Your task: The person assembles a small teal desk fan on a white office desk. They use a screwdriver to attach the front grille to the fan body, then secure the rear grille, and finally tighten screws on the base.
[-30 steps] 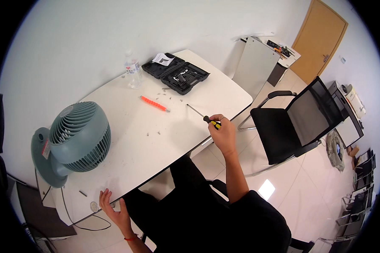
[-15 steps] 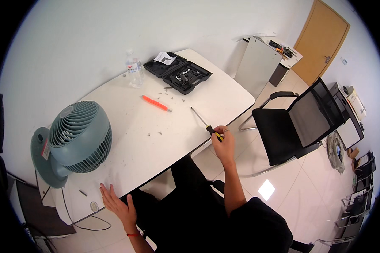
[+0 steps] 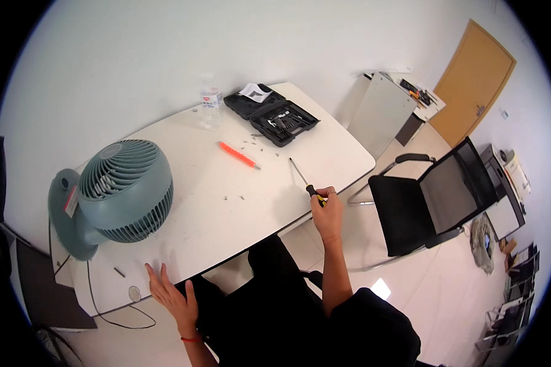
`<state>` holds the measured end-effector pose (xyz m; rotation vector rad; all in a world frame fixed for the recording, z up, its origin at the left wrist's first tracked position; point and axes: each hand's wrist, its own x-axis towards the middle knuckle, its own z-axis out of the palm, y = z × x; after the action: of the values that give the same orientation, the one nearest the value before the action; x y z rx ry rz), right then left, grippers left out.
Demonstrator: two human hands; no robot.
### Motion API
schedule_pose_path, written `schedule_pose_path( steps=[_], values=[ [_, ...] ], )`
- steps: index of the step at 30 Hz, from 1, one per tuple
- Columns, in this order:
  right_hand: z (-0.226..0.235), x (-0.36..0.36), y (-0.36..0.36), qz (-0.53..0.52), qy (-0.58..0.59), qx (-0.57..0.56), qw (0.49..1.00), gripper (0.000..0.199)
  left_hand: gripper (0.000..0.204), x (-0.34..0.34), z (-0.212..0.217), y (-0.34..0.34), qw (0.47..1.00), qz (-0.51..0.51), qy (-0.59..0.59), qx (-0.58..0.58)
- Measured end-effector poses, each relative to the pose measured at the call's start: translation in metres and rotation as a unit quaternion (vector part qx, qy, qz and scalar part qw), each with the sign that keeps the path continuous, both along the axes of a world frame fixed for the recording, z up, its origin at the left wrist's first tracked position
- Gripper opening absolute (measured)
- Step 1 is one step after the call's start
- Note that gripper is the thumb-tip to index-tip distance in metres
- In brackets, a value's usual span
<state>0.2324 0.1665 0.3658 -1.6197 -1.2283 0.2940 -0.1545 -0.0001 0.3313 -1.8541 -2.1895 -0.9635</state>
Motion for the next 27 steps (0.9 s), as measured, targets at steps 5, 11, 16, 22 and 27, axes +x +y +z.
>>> schedule_pose_path(
  steps=[5,11,16,22,27],
  values=[
    [-0.001,-0.012,0.015,0.019,0.032,-0.017,0.999,0.017,0.069,0.001,0.002,-0.001,0.998,-0.006,-0.056,0.019],
    [0.007,-0.018,0.019,0.054,0.136,-0.003,0.989,0.016,0.071,0.0,0.002,-0.001,0.999,-0.009,-0.049,0.022],
    [0.021,-0.014,0.01,0.063,0.123,0.022,0.99,0.016,0.072,0.0,0.003,-0.002,0.999,-0.012,-0.046,0.025],
    [0.021,-0.011,0.003,0.035,0.032,0.008,0.999,0.017,0.072,0.001,0.003,-0.001,0.999,-0.01,-0.042,0.019],
    [0.009,-0.012,0.004,0.031,0.006,0.009,0.999,0.018,0.073,0.001,0.005,-0.003,0.999,-0.009,-0.047,0.001]
  ],
)
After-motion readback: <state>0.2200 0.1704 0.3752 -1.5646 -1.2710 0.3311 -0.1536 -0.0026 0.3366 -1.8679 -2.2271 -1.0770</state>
